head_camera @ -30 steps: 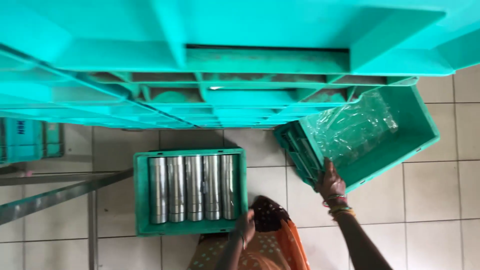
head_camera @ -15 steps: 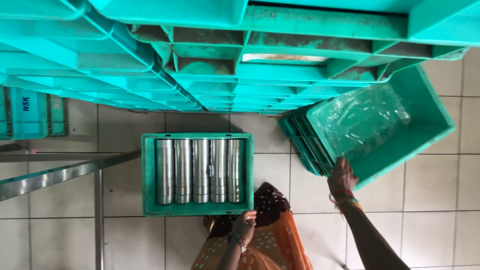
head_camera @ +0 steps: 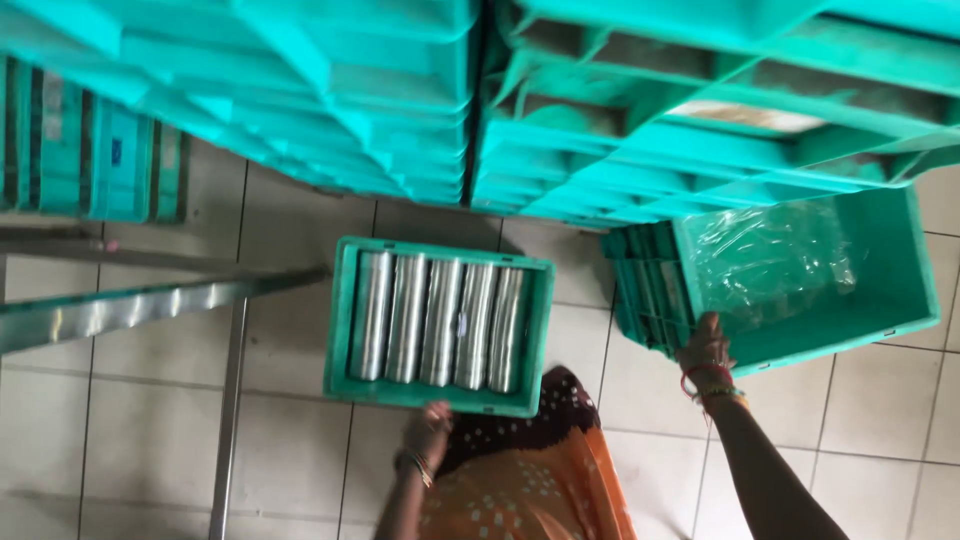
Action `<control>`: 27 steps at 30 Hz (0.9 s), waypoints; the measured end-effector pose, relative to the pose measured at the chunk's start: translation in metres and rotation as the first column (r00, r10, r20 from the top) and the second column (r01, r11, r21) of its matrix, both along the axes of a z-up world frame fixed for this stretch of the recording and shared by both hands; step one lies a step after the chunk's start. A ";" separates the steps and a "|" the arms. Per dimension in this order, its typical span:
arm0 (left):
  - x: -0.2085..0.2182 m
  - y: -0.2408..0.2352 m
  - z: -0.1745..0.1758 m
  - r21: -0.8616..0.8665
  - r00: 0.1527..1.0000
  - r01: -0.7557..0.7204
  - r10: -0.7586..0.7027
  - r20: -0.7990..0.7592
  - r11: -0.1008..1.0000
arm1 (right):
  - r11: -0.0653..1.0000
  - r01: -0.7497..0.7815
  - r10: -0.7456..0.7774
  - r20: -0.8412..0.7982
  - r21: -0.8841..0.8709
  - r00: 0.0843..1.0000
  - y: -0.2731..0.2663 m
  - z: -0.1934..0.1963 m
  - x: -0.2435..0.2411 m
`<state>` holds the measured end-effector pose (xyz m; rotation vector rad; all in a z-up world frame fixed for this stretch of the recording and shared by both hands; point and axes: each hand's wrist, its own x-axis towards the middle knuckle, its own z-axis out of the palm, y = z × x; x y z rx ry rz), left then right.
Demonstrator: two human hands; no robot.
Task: Assemble and sort small metal components such as rings and caps at a workbench.
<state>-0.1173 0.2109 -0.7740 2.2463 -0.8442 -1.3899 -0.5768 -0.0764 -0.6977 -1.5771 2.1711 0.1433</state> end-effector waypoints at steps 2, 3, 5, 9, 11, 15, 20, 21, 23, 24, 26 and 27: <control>0.033 -0.005 0.026 0.147 0.995 -0.011 -0.003 0.095 0.989 | 0.988 0.077 -0.069 -0.064 0.130 0.996 0.017 0.032 0.022; 0.064 -0.021 0.036 0.105 0.973 -0.049 0.024 0.229 0.993 | 0.998 -0.002 -0.007 -0.143 -0.059 0.990 0.018 0.028 0.048; 0.121 -0.047 0.031 0.053 0.928 -0.094 0.068 0.367 0.994 | 0.964 -0.098 0.043 -0.219 -0.249 0.975 0.054 -0.065 0.052; 0.195 -0.098 -0.005 0.095 0.877 -0.068 0.015 0.480 0.993 | 0.918 -0.239 0.297 0.148 -0.315 0.943 0.081 -0.167 0.128; 0.225 -0.130 -0.021 0.207 0.936 -0.056 -0.020 0.351 0.977 | 0.994 -0.090 0.102 0.275 -0.058 0.956 0.070 -0.178 0.174; 0.255 -0.151 -0.101 0.278 0.954 0.064 -0.140 0.264 0.959 | 0.913 0.161 -0.260 0.233 0.374 0.937 0.059 -0.268 0.179; 0.207 -0.140 -0.053 0.344 0.990 -0.010 -0.039 0.137 0.939 | 0.932 -0.271 0.150 0.427 0.240 0.892 0.064 -0.219 0.139; 0.207 -0.135 -0.048 0.335 0.984 -0.026 -0.036 0.176 0.942 | 0.916 -0.316 0.208 0.378 0.247 0.902 0.062 -0.227 0.134; 0.188 -0.110 -0.011 0.324 0.976 -0.047 -0.025 0.215 0.945 | 0.896 -0.364 0.273 0.330 0.255 0.903 0.078 -0.211 0.111; 0.168 -0.090 0.019 0.370 0.983 -0.073 0.003 0.185 0.926 | 0.929 -0.231 0.101 0.402 0.290 0.910 0.096 -0.187 0.092; 0.162 -0.087 0.037 0.352 0.981 -0.109 0.042 0.190 0.930 | 0.956 -0.105 -0.047 0.499 0.273 0.865 0.065 -0.177 0.079; 0.146 -0.056 0.039 0.399 0.977 -0.090 0.003 0.214 0.913 | 0.881 -0.255 0.127 0.319 0.399 0.939 0.067 -0.167 0.052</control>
